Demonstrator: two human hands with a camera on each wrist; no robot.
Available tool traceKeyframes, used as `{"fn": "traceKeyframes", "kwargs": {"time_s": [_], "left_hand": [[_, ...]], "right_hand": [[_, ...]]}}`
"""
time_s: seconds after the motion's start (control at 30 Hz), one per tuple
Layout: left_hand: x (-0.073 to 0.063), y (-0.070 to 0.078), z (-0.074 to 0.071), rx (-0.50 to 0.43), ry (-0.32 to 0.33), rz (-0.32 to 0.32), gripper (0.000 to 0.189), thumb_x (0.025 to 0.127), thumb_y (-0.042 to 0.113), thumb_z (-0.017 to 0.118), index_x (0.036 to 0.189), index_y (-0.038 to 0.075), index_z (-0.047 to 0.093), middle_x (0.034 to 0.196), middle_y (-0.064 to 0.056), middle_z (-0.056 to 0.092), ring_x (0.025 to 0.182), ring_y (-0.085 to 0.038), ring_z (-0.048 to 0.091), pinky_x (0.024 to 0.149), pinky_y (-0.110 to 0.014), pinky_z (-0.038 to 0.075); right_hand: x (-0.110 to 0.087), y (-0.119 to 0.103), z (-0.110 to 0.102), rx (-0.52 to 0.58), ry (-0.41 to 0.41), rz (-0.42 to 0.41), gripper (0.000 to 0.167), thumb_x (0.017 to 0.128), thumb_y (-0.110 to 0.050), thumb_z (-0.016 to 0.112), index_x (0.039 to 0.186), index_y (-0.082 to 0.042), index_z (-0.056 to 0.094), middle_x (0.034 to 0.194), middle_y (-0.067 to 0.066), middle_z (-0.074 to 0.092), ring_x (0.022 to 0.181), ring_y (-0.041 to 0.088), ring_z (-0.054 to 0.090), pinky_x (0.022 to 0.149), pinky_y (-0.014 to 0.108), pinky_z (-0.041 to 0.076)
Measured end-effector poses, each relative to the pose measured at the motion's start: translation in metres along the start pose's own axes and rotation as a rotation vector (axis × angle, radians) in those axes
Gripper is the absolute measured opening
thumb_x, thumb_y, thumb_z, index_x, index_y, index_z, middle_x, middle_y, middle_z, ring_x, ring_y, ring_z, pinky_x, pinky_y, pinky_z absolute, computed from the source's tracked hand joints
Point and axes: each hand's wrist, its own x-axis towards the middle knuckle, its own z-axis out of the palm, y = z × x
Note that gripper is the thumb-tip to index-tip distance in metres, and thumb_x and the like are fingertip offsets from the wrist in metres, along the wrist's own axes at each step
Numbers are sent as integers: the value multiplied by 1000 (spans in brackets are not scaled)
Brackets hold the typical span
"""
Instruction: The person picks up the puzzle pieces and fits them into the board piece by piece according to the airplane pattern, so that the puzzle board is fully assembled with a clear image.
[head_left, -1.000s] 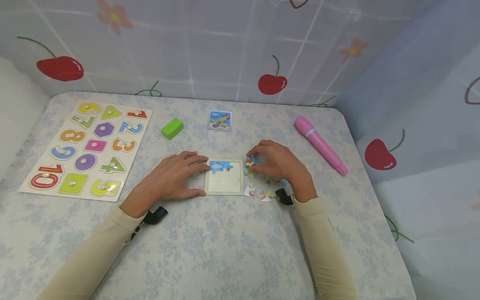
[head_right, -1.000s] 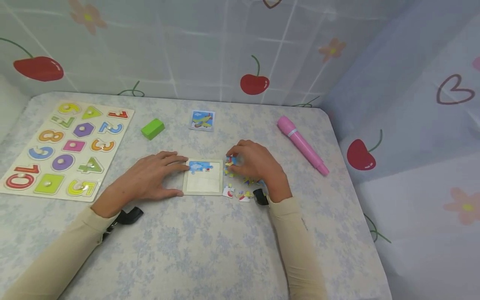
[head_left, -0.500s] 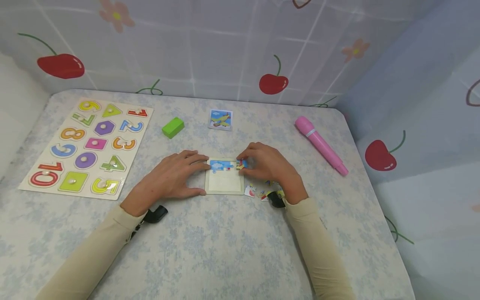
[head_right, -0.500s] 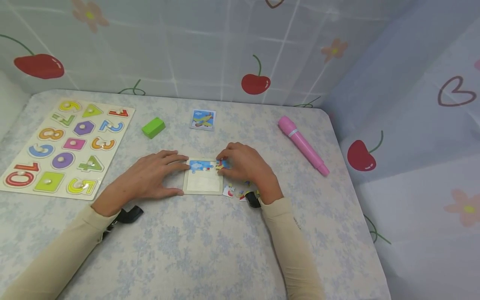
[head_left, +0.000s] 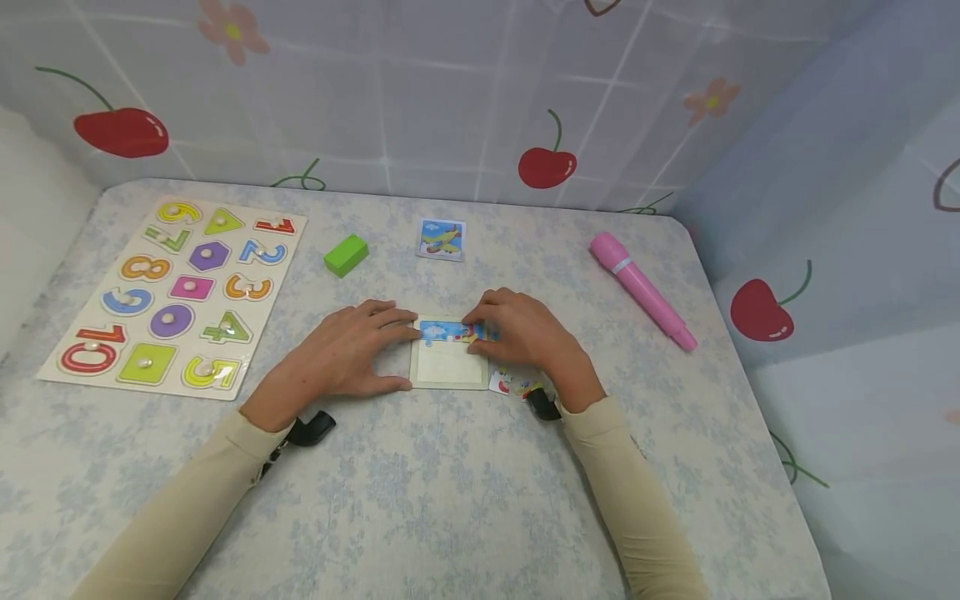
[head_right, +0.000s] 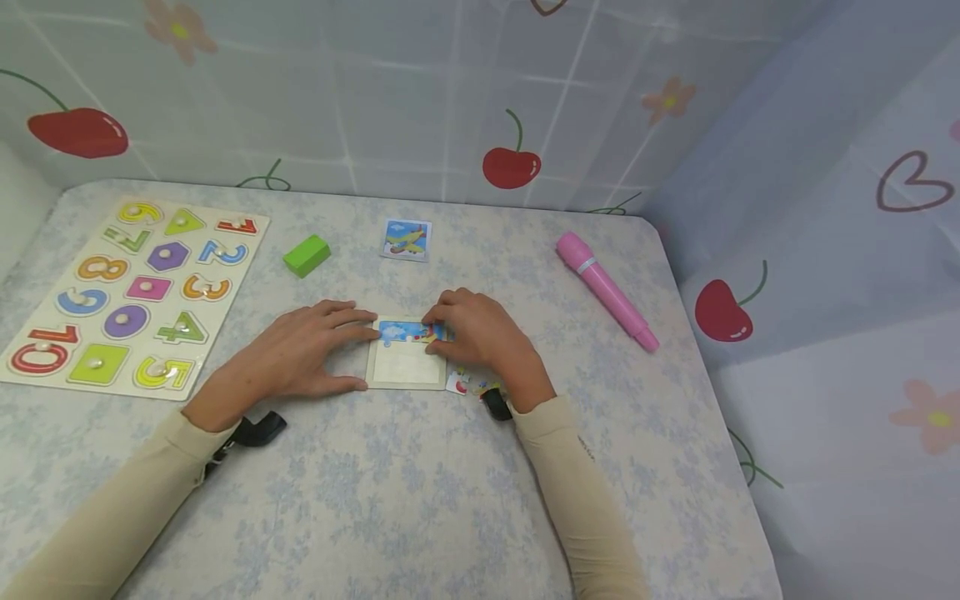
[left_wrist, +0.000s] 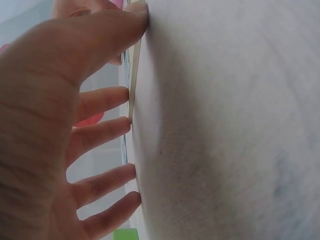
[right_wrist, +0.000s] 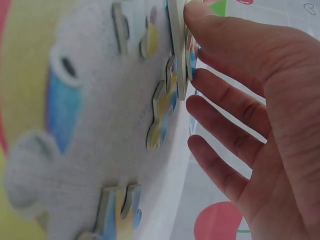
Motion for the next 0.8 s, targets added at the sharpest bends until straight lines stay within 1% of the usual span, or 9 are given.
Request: {"fn": "traceKeyframes", "kwargs": {"time_s": [0.27, 0.5, 0.8], "left_hand": [[1, 0, 0, -9, -5, 2, 74, 86, 63, 84, 144, 19, 70, 157, -5, 58, 147, -37, 49, 104, -61, 53], [1, 0, 0, -6, -5, -8, 75, 85, 64, 85, 144, 20, 70, 157, -5, 59, 147, -37, 50, 104, -60, 53], [0, 0, 0, -9, 11, -15, 75, 83, 64, 86, 142, 20, 72, 155, -4, 60, 146, -36, 50, 103, -60, 53]], "right_hand": [[0, -3, 0, 7, 7, -1, 31, 91, -33, 90, 117, -17, 83, 115, -1, 72, 103, 19, 66, 91, 39, 58], [-1, -1, -1, 14, -2, -2, 32, 91, -34, 89, 118, -17, 83, 116, -1, 71, 105, 19, 65, 93, 39, 58], [-5, 4, -6, 16, 17, 30, 30, 92, -32, 89, 117, -17, 84, 115, -2, 73, 110, 19, 65, 97, 39, 57]]}}
